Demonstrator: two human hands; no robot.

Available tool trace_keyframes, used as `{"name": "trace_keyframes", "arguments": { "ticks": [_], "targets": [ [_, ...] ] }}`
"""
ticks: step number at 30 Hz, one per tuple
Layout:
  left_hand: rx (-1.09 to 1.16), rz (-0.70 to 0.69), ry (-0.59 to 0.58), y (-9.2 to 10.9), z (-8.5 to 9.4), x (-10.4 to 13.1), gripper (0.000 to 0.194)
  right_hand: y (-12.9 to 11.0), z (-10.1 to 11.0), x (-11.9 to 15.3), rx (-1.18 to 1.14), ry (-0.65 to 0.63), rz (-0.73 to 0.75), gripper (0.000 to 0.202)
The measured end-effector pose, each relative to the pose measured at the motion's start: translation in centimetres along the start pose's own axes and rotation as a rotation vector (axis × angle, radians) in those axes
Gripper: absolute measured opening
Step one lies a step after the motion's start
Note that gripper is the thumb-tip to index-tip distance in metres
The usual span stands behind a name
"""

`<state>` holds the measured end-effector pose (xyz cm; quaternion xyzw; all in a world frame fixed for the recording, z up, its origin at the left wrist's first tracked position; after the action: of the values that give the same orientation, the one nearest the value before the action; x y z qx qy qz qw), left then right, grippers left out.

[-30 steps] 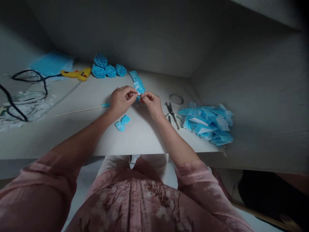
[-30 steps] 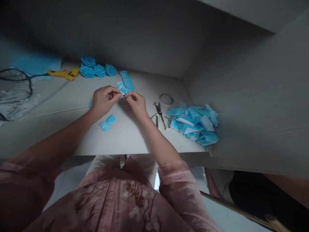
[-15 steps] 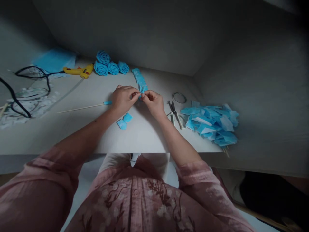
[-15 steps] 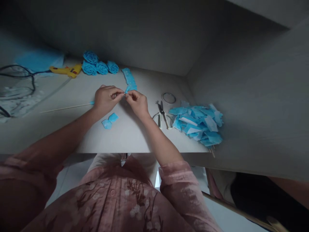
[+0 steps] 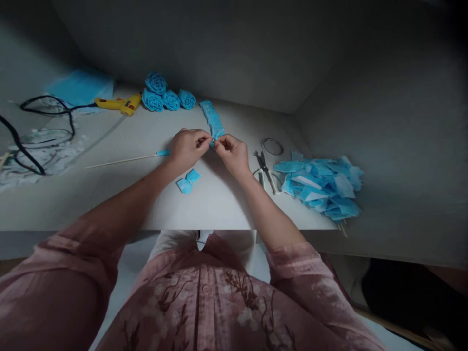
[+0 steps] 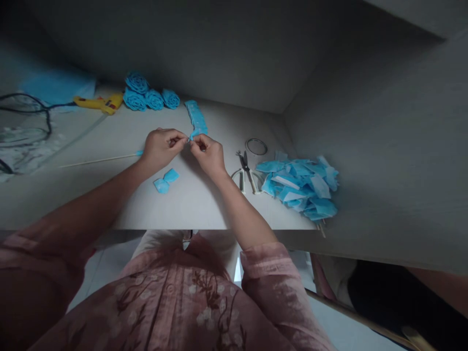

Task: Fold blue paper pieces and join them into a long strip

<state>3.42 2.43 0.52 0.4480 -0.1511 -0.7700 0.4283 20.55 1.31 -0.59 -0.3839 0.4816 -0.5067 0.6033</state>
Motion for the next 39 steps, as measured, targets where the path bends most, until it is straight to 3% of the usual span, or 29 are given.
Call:
{"name": "trace_keyframes", "arguments": {
  "ticks": [6, 18, 26, 30, 33, 35, 39],
  "targets": [
    [0.008, -0.023, 0.003, 0.0, 0.1, 0.0, 0.007, 0.1, 0.0, -0.1, 0.002, 0.008, 0.019, 0.024],
    [0.093, 0.007, 0.024, -0.6, -0.1, 0.1, 0.015, 0.2, 0.0, -0.1, -0.007, 0.012, 0.011, 0.026],
    [0.100, 0.017, 0.040, -0.6, -0.2, 0.1, 0.010, 0.4, -0.1, -0.1, -0.025, -0.002, -0.002, 0.022],
    [0.183, 0.092, 0.118, -0.9, 0.1, -0.4, 0.008, 0.5, 0.0, -0.4, -0.075, 0.004, -0.070, 0.026],
    [0.272, 0.267, 0.254, -1.3, 1.8, -1.7, 0.017, 0.5, 0.3, -0.7, -0.186, 0.041, -0.142, 0.031],
    [0.319, 0.367, 0.375, -1.7, 4.0, -2.9, 0.023, 0.5, 0.5, -0.9, -0.253, 0.063, -0.183, 0.031],
    [0.265, 0.323, 0.564, -4.1, 10.3, -4.3, 0.022, 0.3, 0.5, -1.1, -0.328, 0.078, -0.245, 0.029]
  ]
}}
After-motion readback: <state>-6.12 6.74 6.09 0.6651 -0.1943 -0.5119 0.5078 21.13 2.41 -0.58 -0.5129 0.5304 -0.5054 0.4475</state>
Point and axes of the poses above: each hand's wrist, its own x-axis away from the middle knuckle, its own z-axis out of the back of the hand, y = z × x, the point moved 1 cm from there along -x, towards the middle knuckle, and after that the axes turned 9 degrees about -z, right-handed, at the moved point
